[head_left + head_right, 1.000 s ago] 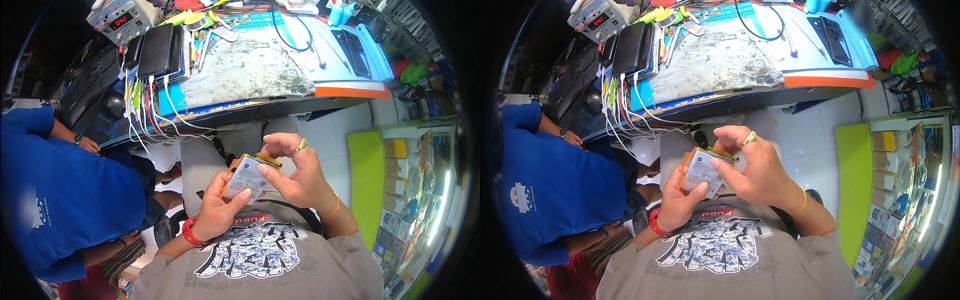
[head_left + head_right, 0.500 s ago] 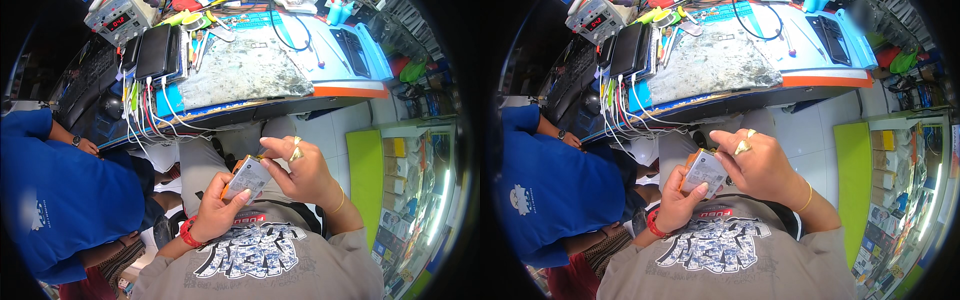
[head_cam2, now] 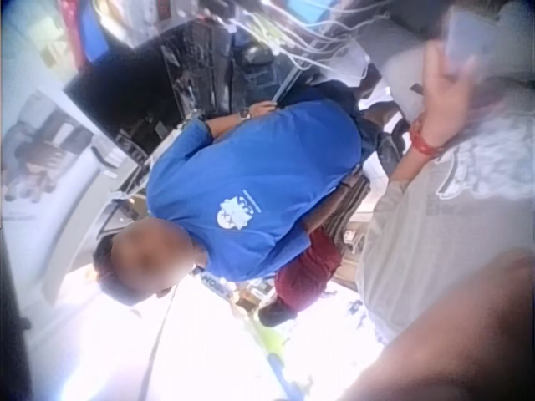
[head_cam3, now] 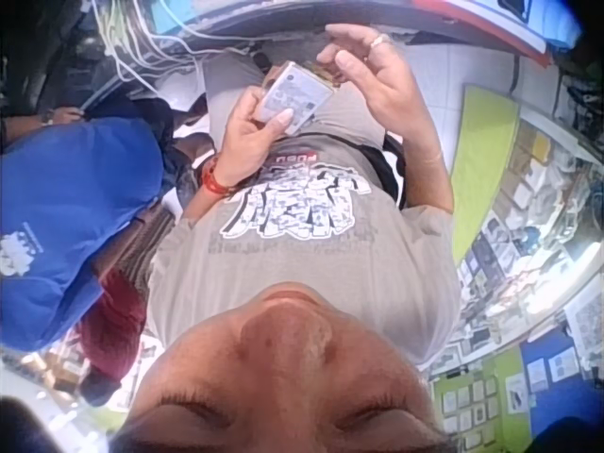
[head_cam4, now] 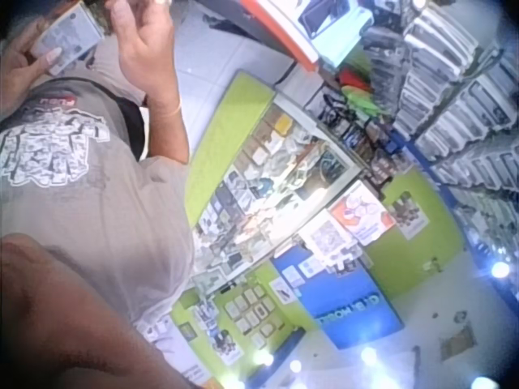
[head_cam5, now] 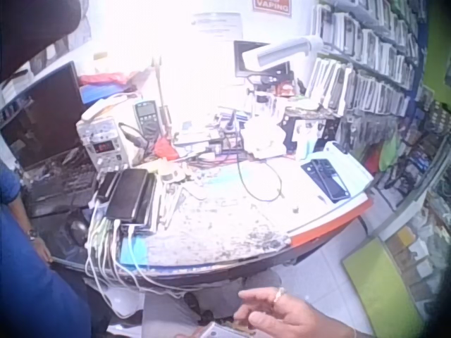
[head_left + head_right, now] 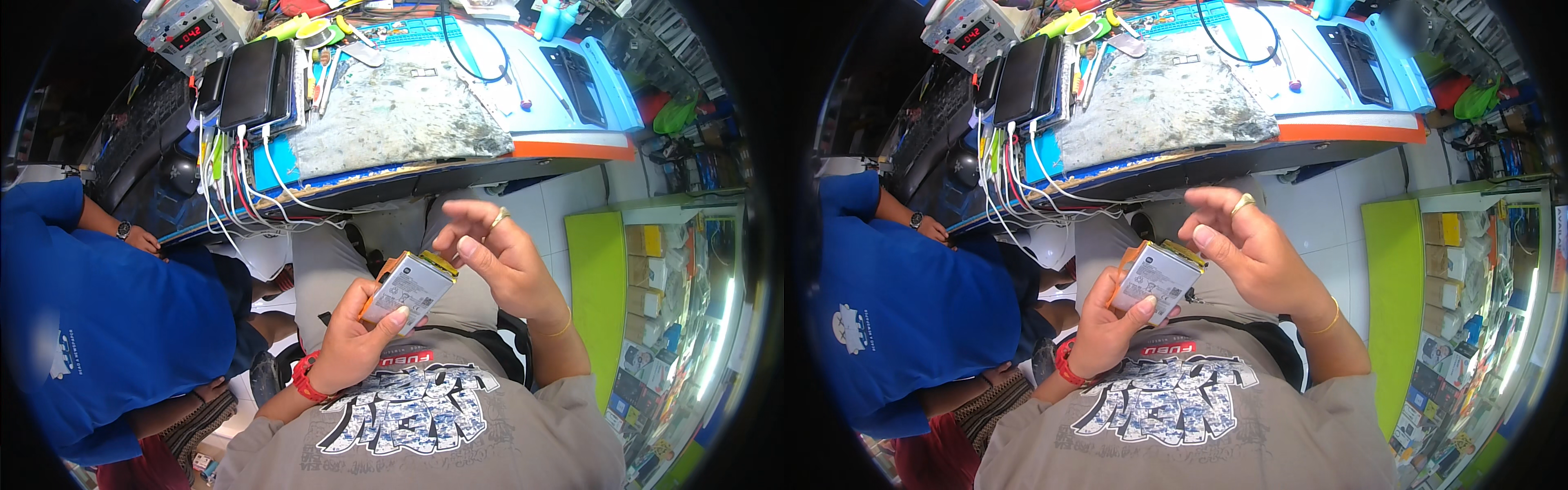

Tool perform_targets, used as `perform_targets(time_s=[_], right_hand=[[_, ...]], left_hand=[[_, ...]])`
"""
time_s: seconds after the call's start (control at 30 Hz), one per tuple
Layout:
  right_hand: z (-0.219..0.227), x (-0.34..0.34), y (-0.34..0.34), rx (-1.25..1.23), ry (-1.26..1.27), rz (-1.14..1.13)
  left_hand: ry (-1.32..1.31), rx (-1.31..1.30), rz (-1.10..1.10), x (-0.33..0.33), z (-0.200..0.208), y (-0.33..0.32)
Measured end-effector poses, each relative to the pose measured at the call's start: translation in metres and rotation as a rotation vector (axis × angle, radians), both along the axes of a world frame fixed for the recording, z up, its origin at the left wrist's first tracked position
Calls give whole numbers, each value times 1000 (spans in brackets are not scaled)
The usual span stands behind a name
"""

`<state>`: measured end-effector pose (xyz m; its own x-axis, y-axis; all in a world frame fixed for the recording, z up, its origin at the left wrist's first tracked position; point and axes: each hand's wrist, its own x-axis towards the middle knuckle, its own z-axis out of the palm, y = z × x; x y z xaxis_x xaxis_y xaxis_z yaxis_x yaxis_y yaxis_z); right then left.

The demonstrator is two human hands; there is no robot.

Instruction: The person uses a soldering iron to solder the connector on a phone battery and then places the battery into the back of a phone.

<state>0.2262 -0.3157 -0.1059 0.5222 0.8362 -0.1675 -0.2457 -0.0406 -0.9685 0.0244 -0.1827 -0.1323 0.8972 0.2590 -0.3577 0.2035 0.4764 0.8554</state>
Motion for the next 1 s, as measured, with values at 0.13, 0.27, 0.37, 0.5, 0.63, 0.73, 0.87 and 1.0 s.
perform_targets(time_s=[0.13,0.27,0.37,0.5,0.63,0.73,0.87,1.0], right_hand=[[-15,24,-7,-85,307,244],[-19,11,-8,-78,105,239],[-9,5,-4,-76,-312,224],[-6,5,1,-124,-588,232],[-10,4,3,-82,-806,230],[-15,-3,3,-114,-848,193],[-20,-3,-1,-112,-234,114],[-20,4,-10,-65,248,15]], left_hand=[[-11,-78,10,4,8,1],[-22,-41,9,1,3,0],[-27,-1,14,-2,-2,1],[-11,10,28,0,-2,-1],[3,-3,13,-1,-5,0],[5,-5,23,0,-6,-2],[6,-40,14,2,-3,0],[14,-83,9,2,3,4]])
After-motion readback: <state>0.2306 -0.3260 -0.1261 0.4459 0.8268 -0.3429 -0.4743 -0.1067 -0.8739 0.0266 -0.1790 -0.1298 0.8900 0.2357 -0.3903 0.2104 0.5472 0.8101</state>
